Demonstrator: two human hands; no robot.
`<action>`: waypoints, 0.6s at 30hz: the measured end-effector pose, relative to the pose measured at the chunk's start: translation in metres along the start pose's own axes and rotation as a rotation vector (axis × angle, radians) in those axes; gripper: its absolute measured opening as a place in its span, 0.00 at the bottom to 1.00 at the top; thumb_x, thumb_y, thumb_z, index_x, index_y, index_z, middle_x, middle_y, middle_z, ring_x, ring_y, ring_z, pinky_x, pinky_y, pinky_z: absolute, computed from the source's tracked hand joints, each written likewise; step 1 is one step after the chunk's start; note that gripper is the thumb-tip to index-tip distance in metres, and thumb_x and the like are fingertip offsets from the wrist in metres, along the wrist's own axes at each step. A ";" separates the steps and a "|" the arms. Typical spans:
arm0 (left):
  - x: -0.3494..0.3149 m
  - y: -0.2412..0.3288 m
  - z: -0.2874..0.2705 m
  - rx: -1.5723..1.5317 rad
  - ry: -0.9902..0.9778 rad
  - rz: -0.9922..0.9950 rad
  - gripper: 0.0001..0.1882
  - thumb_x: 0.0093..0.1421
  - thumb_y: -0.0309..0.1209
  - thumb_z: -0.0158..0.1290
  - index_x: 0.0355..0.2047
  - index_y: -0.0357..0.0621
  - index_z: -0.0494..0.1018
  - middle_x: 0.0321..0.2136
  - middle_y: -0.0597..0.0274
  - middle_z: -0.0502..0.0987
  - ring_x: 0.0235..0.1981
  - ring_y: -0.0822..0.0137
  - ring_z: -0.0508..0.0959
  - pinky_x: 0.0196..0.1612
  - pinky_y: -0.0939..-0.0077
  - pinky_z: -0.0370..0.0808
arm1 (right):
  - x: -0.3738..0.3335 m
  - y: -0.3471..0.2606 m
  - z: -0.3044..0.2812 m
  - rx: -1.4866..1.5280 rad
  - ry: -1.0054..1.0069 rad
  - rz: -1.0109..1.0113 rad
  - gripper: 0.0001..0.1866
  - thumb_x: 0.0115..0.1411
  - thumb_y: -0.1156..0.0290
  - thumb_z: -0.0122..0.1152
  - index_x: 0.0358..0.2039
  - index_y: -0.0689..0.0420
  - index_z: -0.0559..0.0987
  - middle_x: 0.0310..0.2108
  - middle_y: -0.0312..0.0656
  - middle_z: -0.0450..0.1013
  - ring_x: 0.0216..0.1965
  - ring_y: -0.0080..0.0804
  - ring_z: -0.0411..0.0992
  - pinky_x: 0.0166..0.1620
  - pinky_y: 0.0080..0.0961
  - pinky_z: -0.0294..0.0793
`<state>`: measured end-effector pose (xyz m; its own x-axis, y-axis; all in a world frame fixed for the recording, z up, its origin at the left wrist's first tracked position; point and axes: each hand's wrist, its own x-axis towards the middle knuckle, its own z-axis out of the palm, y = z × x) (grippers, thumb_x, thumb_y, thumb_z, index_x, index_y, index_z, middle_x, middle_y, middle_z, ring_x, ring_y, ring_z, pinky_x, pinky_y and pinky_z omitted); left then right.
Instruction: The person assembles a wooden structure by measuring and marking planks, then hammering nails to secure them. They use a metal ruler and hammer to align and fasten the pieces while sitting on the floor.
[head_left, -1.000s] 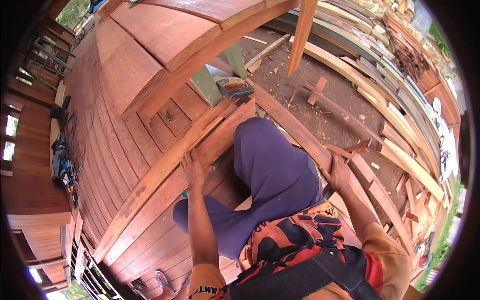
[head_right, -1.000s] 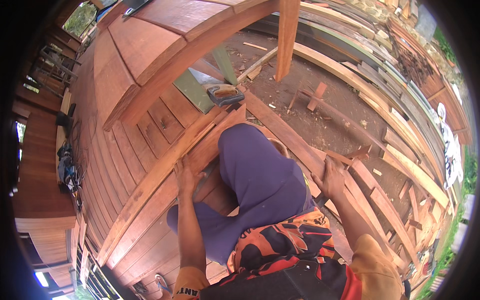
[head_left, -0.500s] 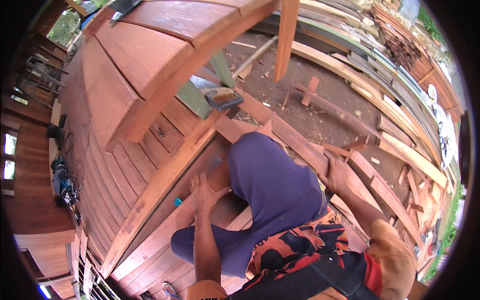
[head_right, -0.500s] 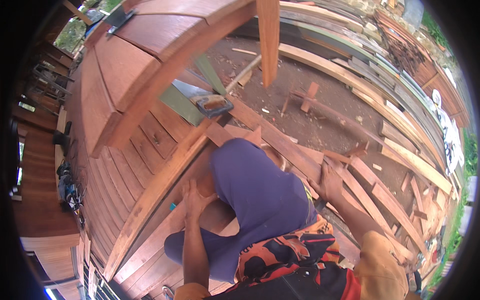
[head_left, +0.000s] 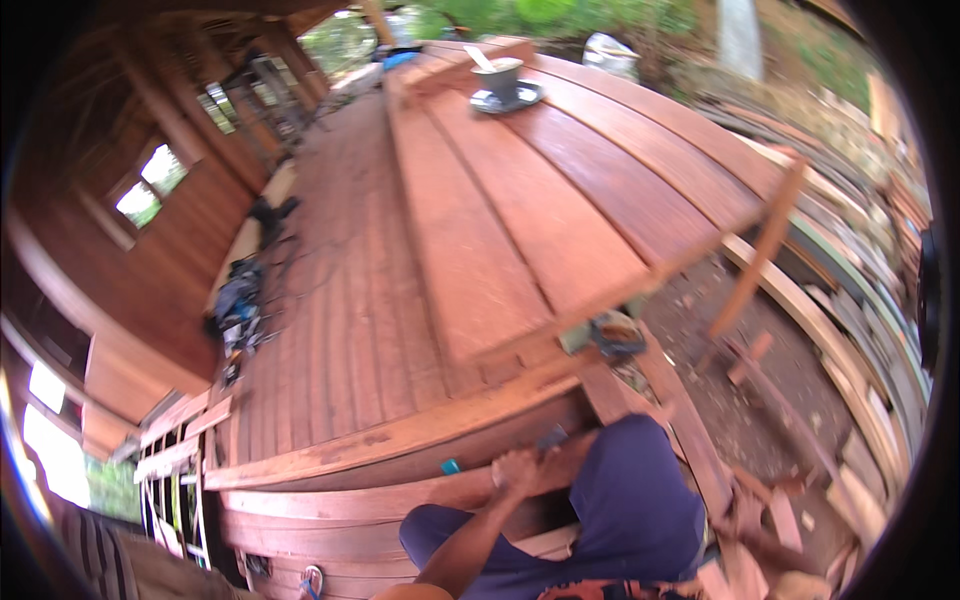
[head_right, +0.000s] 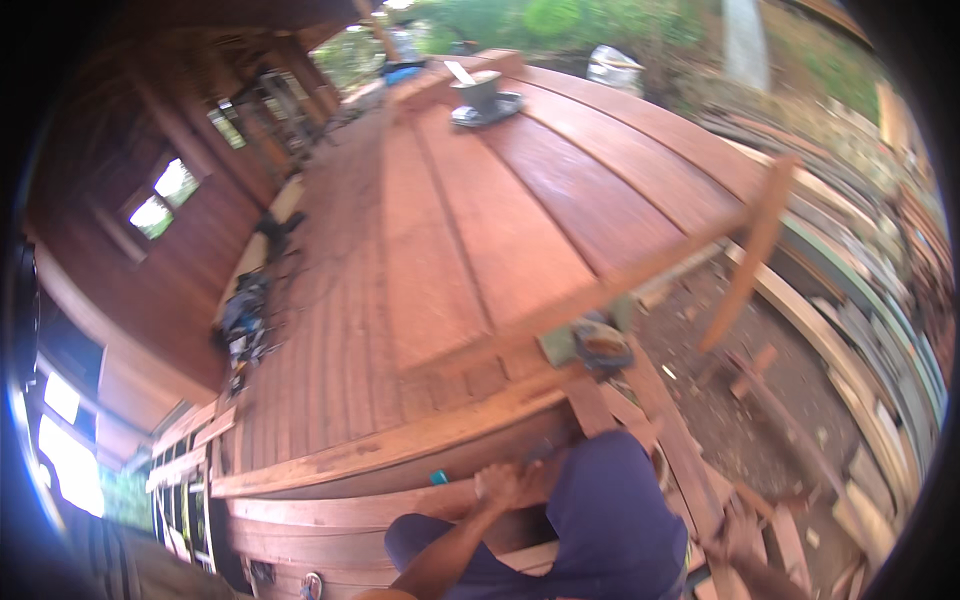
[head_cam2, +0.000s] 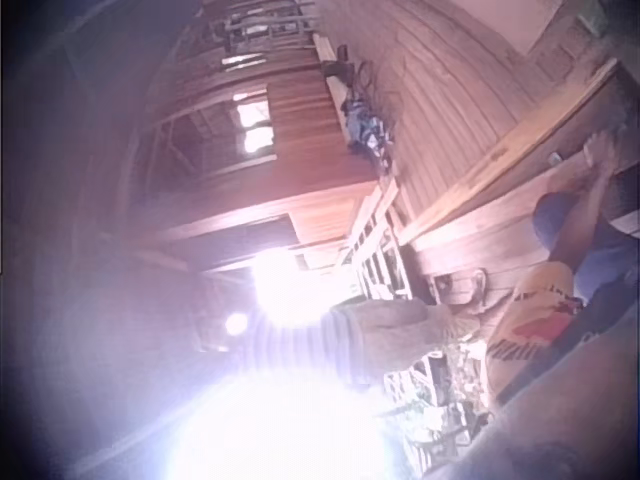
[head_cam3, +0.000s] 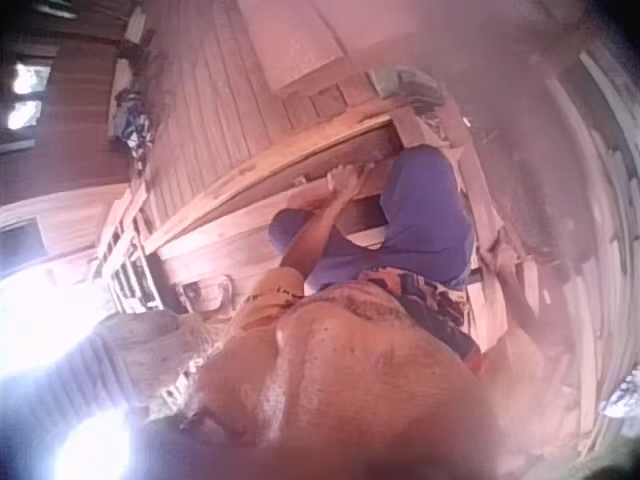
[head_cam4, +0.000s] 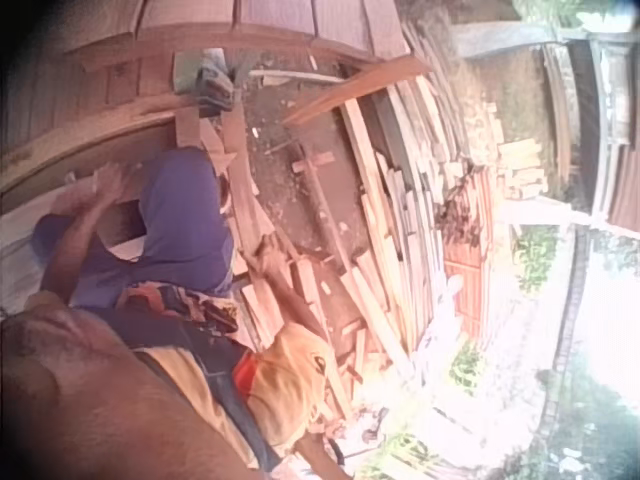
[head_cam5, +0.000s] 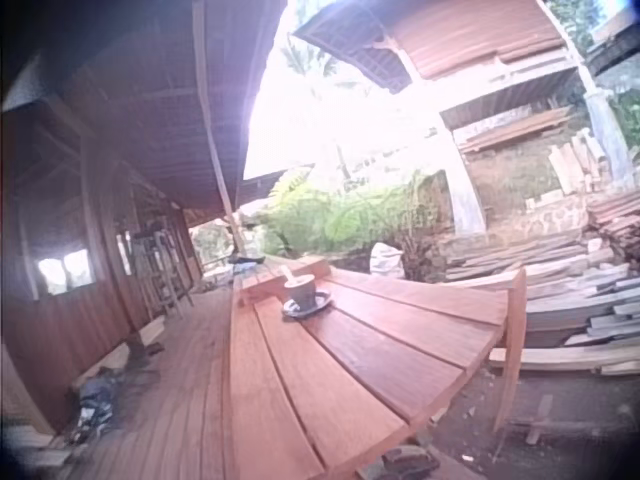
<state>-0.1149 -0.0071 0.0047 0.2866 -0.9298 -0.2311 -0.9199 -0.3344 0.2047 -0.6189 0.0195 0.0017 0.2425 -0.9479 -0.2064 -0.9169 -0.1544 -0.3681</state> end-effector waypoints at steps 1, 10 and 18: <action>0.001 0.006 -0.003 -0.009 0.016 0.023 0.37 0.67 0.68 0.42 0.36 0.49 0.85 0.33 0.44 0.85 0.37 0.40 0.85 0.43 0.43 0.81 | -0.003 0.008 0.006 -0.014 0.092 -0.062 0.53 0.50 0.36 0.69 0.64 0.66 0.69 0.59 0.60 0.71 0.61 0.57 0.69 0.62 0.49 0.65; 0.032 -0.004 0.000 -0.043 0.068 -0.005 0.36 0.65 0.68 0.44 0.33 0.47 0.82 0.28 0.49 0.84 0.31 0.47 0.86 0.36 0.45 0.81 | -0.014 0.009 0.002 0.018 -0.077 0.006 0.43 0.67 0.46 0.52 0.77 0.51 0.53 0.43 0.49 0.79 0.37 0.37 0.78 0.37 0.43 0.78; 0.041 0.003 -0.011 -0.061 0.033 -0.083 0.34 0.66 0.65 0.47 0.29 0.48 0.83 0.30 0.45 0.84 0.39 0.46 0.85 0.43 0.42 0.80 | 0.025 0.006 -0.021 0.042 0.017 -0.124 0.39 0.67 0.49 0.53 0.73 0.53 0.57 0.43 0.51 0.79 0.38 0.38 0.78 0.38 0.43 0.78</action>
<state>-0.1034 -0.0476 0.0064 0.3707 -0.9026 -0.2188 -0.8748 -0.4185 0.2442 -0.6252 -0.0106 0.0136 0.3477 -0.9269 -0.1415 -0.8661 -0.2597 -0.4272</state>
